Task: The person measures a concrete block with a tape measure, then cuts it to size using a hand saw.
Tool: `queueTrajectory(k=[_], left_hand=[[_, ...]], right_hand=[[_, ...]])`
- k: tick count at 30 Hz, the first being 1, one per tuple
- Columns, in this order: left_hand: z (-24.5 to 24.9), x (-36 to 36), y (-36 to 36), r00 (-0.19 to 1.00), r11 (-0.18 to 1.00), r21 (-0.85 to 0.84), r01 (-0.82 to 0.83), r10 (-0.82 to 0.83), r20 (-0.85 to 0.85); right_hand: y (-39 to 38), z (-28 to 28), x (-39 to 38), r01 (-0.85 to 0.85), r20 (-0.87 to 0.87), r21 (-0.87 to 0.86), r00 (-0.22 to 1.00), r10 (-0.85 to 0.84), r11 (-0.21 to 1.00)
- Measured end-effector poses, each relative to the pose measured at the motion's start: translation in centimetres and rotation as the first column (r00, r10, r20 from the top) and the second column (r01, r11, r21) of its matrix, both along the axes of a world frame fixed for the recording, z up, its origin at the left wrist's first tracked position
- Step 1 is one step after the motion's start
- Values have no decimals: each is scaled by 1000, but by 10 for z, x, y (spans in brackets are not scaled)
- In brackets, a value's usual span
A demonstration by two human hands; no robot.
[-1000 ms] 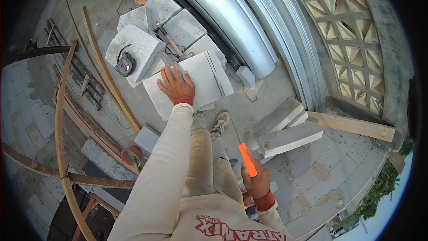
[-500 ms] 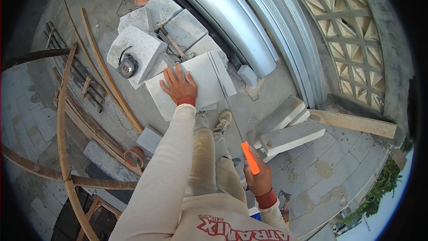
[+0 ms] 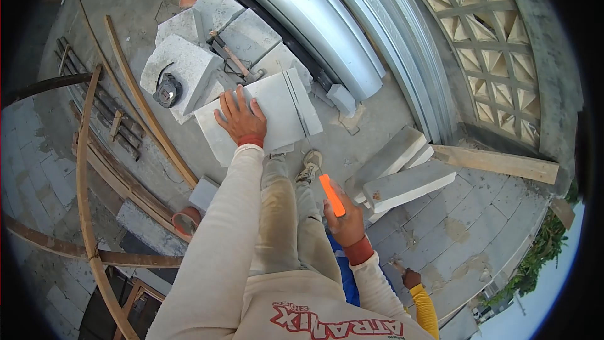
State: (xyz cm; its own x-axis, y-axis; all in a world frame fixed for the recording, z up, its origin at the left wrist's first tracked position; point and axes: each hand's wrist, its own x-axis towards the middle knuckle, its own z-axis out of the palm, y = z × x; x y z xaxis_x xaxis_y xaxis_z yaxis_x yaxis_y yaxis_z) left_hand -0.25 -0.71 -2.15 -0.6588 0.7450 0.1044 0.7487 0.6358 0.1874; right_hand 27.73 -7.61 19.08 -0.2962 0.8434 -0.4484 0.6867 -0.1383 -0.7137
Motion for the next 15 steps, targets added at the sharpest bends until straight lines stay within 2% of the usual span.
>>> queueTrajectory(k=[3, 6, 9, 11, 13, 15], left_hand=[[7, 2, -9, 1000, 999, -45, 5, -5, 13], [8, 2, -3, 1000, 999, -41, -3, 4, 26], [7, -2, -9, 999, 999, -41, 8, -7, 33], [11, -1, -4, 1000, 999, -45, 10, -8, 29], [7, -2, 1, 1000, 999, -37, -3, 3, -1], [5, 8, -16, 1000, 998, -63, -6, 5, -15]], right_hand=[[-40, 77, 28, 30, 70, -91, 997, -24, 995], [-59, 100, 50, -49, 72, 25, 996, 47, 998], [-43, 36, 34, -59, 33, 27, 998, 58, 998], [-10, -22, -2, 91, 28, -202, 996, -87, 975], [-1, -52, -18, 35, 7, 82, 999, -36, 996], [-7, -27, -5, 65, 24, -26, 998, -64, 998]])
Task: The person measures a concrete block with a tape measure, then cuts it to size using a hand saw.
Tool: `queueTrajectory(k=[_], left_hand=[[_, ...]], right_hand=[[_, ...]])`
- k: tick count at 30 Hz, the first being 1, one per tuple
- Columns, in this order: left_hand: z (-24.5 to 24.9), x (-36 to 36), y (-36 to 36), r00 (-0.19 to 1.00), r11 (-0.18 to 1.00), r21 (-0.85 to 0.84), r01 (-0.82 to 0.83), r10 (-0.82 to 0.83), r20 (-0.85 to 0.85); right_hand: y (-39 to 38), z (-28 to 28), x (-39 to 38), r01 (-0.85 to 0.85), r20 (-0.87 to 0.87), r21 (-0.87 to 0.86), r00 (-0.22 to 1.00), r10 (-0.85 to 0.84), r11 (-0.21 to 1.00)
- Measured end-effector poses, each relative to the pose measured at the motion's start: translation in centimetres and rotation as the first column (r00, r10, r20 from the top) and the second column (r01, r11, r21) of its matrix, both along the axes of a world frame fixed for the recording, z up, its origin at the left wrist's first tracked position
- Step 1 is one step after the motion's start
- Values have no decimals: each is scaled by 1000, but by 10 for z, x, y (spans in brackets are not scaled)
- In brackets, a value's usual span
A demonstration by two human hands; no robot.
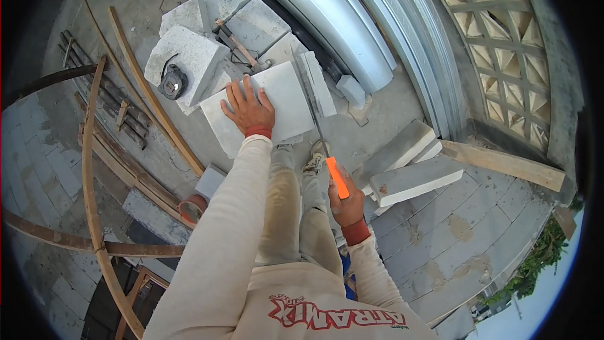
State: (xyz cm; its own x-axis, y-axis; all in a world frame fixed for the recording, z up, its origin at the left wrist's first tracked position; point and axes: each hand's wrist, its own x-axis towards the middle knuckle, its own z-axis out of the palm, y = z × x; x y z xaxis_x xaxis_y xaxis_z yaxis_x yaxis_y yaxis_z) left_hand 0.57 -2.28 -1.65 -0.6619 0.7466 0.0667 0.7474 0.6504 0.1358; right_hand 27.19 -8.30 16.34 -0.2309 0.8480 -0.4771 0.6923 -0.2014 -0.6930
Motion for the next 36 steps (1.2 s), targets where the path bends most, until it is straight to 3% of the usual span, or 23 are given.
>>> queueTrajectory(k=[3, 5, 10, 15, 20, 24, 27, 33, 36], left_hand=[[-4, -7, 13, 1000, 1000, 27, 4, -3, -8], [2, -3, 11, 1000, 1000, 15, 3, -3, -2], [-3, -5, 12, 999, 1000, 22, 7, -6, -35], [-4, -5, 10, 999, 999, 29, 20, -19, -37], [-5, -2, 11, 998, 999, 22, 28, -27, -63], [-9, -2, 13, 994, 999, 31, 40, -37, -98], [-11, -4, 8, 990, 997, 46, 58, -51, -129], [-23, -7, 7, 988, 991, 95, 94, -81, -128], [-22, -8, 5, 988, 992, 86, 90, -78, -129]], right_hand=[[-37, 41, 43, -20, -10, 50, 1000, 21, 999], [-68, 81, 76, 10, 25, -63, 1000, -9, 998], [-78, 104, 95, 53, 58, -23, 997, -52, 998], [-65, 80, 94, -2, 24, 111, 1000, -1, 994], [-63, 38, 95, 11, -94, 0, 995, -11, 1000], [-46, -51, 80, 12, -237, 27, 971, -5, 1000], [-20, -93, 61, 30, -299, -120, 952, -65, 992], [-61, -40, 88, 65, -326, 83, 945, -35, 994], [-60, -56, 88, 87, -343, 20, 936, -75, 996]])
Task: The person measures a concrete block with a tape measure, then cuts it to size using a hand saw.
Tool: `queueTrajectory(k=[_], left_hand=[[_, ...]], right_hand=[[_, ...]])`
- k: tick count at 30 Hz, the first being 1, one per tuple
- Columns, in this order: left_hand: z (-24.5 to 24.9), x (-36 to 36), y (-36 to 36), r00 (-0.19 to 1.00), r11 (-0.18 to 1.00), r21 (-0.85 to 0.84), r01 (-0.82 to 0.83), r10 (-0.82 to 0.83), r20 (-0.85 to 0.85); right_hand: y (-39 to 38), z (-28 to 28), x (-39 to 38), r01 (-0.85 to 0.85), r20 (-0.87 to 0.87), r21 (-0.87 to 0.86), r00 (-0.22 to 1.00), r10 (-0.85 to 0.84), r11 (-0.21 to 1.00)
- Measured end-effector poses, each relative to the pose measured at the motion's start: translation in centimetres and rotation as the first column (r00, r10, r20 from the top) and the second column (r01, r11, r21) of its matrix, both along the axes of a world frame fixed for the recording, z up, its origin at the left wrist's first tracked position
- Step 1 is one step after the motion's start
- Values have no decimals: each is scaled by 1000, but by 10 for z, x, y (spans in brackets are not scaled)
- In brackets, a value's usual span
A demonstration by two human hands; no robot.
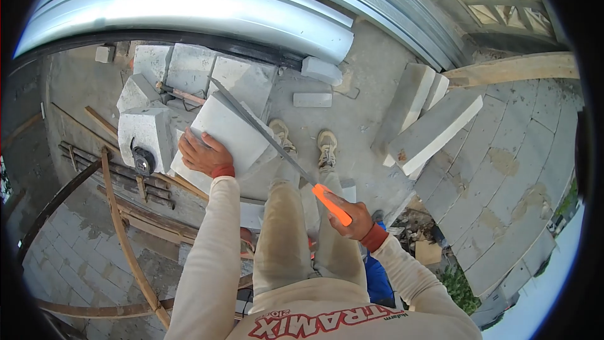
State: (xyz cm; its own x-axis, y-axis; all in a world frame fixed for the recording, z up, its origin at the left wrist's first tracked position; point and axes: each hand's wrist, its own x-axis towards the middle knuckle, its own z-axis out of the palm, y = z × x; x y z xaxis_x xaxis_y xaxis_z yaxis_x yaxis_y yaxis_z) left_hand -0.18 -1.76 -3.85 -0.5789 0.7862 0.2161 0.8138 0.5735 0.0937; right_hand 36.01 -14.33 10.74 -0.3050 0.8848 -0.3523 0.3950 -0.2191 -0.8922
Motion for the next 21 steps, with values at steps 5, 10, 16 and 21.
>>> queueTrajectory(k=[5, 10, 16, 21], left_hand=[[7, 2, 0, 1000, 1000, -3, 1, -1, 24], [3, 0, 3, 1000, 999, 25, 22, -22, 19], [13, 6, 9, 998, 999, 10, 36, -35, -58], [16, 3, 3, 997, 999, -34, -19, 22, 78]], right_hand=[[63, -78, -40, -56, -71, -214, 997, 42, 975], [40, -45, -14, -14, -74, 13, 997, 15, 1000], [59, -61, -33, -26, -90, -100, 996, 17, 995], [117, -83, -46, -70, -58, -77, 996, 66, 995]])
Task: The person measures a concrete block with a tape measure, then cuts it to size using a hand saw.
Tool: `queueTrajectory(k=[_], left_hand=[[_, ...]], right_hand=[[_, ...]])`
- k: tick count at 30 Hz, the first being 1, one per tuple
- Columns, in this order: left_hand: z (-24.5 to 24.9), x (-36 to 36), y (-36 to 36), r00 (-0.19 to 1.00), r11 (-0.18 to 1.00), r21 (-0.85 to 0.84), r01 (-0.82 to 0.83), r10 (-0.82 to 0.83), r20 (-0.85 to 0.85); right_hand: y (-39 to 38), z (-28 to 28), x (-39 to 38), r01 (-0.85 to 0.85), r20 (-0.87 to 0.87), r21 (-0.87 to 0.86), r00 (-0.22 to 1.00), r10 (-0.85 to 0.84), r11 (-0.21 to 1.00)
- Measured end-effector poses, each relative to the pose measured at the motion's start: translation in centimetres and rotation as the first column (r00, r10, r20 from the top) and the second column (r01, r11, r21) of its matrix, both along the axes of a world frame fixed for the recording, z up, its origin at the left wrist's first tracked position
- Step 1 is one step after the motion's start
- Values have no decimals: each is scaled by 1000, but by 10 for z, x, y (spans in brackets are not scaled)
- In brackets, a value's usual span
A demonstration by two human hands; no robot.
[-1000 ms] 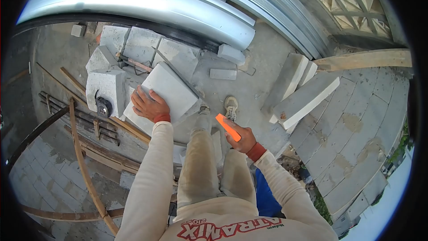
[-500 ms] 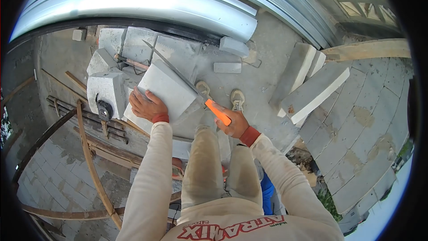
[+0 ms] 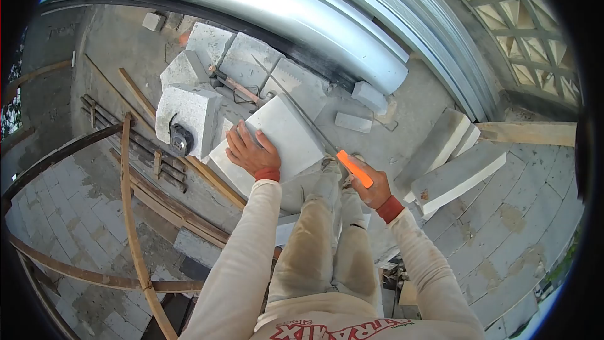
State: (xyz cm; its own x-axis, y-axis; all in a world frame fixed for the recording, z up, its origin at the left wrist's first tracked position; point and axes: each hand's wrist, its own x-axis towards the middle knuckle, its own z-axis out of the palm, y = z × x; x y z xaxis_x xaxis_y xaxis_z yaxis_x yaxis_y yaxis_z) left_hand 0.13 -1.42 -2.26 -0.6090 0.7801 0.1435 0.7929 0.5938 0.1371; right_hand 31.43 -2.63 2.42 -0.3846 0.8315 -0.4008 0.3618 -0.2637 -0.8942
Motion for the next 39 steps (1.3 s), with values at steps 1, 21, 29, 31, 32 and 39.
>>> queueTrajectory(k=[1, 21, 29, 31, 32, 39], left_hand=[[-1, -1, -4, 1000, 1000, -5, -3, 3, -4], [16, -26, -12, 912, 968, 213, -134, 36, 409], [18, -55, -107, 754, 752, 261, -606, 438, 489], [-1, -55, -136, 555, 751, 83, -656, 405, 727], [-7, -58, -152, 431, 745, -6, -667, 392, 812], [-7, -45, -161, 201, 730, -109, -675, 324, 925]], right_hand=[[14, 8, 5, -55, 56, 58, 997, 52, 997], [198, -185, -156, 205, 164, -287, 973, -163, 936], [160, -141, -137, 205, 192, -184, 967, -169, 961], [134, -101, -152, 195, 58, -482, 980, -190, 855], [124, -88, -158, 165, -5, -503, 981, -194, 848], [101, -81, -166, -36, -74, -474, 997, 1, 880]])
